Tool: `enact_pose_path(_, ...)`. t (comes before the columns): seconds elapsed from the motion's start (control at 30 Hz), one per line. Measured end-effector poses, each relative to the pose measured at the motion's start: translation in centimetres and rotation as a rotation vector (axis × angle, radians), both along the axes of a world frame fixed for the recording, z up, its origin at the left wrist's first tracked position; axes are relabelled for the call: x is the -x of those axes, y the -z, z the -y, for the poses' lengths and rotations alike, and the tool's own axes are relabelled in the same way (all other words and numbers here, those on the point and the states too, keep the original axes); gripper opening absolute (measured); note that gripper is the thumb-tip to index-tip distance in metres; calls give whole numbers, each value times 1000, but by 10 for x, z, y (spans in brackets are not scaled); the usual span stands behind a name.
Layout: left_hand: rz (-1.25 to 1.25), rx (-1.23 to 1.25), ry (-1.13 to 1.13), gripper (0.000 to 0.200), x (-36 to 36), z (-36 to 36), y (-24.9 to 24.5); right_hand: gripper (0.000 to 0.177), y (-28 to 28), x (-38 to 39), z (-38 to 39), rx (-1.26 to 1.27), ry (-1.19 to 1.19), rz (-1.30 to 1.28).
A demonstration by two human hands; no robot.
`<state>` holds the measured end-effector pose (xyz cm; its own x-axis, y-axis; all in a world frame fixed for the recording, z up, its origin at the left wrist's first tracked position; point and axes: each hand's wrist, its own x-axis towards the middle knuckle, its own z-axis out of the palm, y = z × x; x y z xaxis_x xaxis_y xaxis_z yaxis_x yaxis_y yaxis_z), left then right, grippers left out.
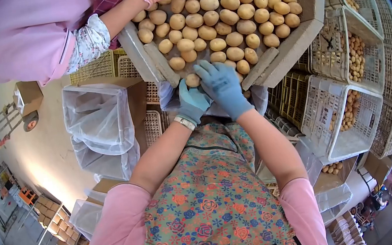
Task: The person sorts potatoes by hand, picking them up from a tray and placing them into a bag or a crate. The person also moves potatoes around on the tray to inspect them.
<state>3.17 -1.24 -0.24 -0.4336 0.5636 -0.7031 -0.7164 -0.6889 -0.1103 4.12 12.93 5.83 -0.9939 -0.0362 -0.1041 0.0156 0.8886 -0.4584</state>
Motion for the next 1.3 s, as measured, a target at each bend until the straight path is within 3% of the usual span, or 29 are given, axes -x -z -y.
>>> enact_pose_path(0.07, 24, 28, 28, 71, -1, 1, 14, 46, -2, 9, 9, -219, -91, -74)
enact_pose_path(0.1, 41, 55, 43, 72, 1, 0, 19, 36, -1, 21, 11, -317, -182, 16)
enact_pose_path(0.2, 29, 93, 54, 74, 1, 4, 14, 30, -6, 40, 19, -450, -230, 189)
enact_pose_path(0.23, 26, 91, 58, 74, 0, 5, 11, 34, -5, 40, 14, -219, -134, 194)
enact_pose_path(0.27, -223, 151, 149, 76, -1, 4, 7, 34, -8, 32, 6, -224, -129, 194)
enact_pose_path(0.3, -472, 208, 233, 78, 0, 1, 2, 38, -21, 21, -2, 106, 59, 96)
enact_pose_path(0.33, -470, 203, 228, 78, 2, 0, -5, 42, -36, 9, -9, 438, 242, -3)
enact_pose_path(0.37, -203, 42, 136, 75, 4, 3, -12, 43, -50, -1, -17, 679, 281, 17)
enact_pose_path(0.4, 66, -118, 45, 72, 4, 4, -17, 43, -51, -14, -19, 676, 281, 25)
enact_pose_path(0.43, 88, 41, 82, 74, 7, 0, -15, 41, -49, -26, -20, 1203, 529, 177)
enact_pose_path(0.47, 92, 38, 83, 74, 6, -3, -15, 39, -47, -40, -21, 1727, 780, 335)
enact_pose_path(0.5, 95, 38, 54, 76, 6, -4, -15, 36, -44, -57, -21, 1999, 789, 276)
enact_pose_path(0.53, 96, 39, 25, 77, 6, -4, -12, 36, -41, -70, -21, 2000, 789, 275)
enact_pose_path(0.57, -68, 116, 95, 78, -1, 1, 12, 34, -38, -82, -21, 2093, 873, 316)
enact_pose_path(0.63, -52, 52, 60, 77, -2, 3, 14, 35, -20, -102, -18, 2336, 952, 378)
enact_pose_path(0.7, -36, -15, 35, 77, -1, 0, 12, 41, -14, -114, -11, 2393, 951, 335)
enact_pose_path(0.77, -361, 209, 226, 78, 1, -5, 7, 60, -15, -118, -4, 2417, 985, 336)
enact_pose_path(0.8, -366, 205, 238, 78, 3, -2, 9, 60, -15, -119, -3, 2421, 986, 319)
enact_pose_path(0.87, 6, -91, 100, 65, 7, 8, 13, 66, -15, -121, -1, 2270, 826, 304)
enact_pose_path(0.9, 37, -64, 90, 67, 8, 6, 9, 73, -19, -121, -2, 2197, 776, 295)
enact_pose_path(1.03, 65, -31, 101, 67, 11, 1, -5, 73, -36, -116, -3, 2169, 777, 190)
enact_pose_path(1.13, 24, 86, 136, 63, 11, -1, -8, 63, -40, -113, -5, 2244, 774, 191)
enact_pose_path(1.2, -239, 150, 231, 61, 8, 3, 0, 49, -46, -103, -10, 2219, 899, 261)
enact_pose_path(1.23, -239, 157, 220, 61, 7, 7, 6, 44, -46, -98, -11, 2235, 953, 267)
enact_pose_path(1.3, -997, 600, 572, 43, 6, 14, 18, 45, -21, -94, -6, 2067, 1208, 304)
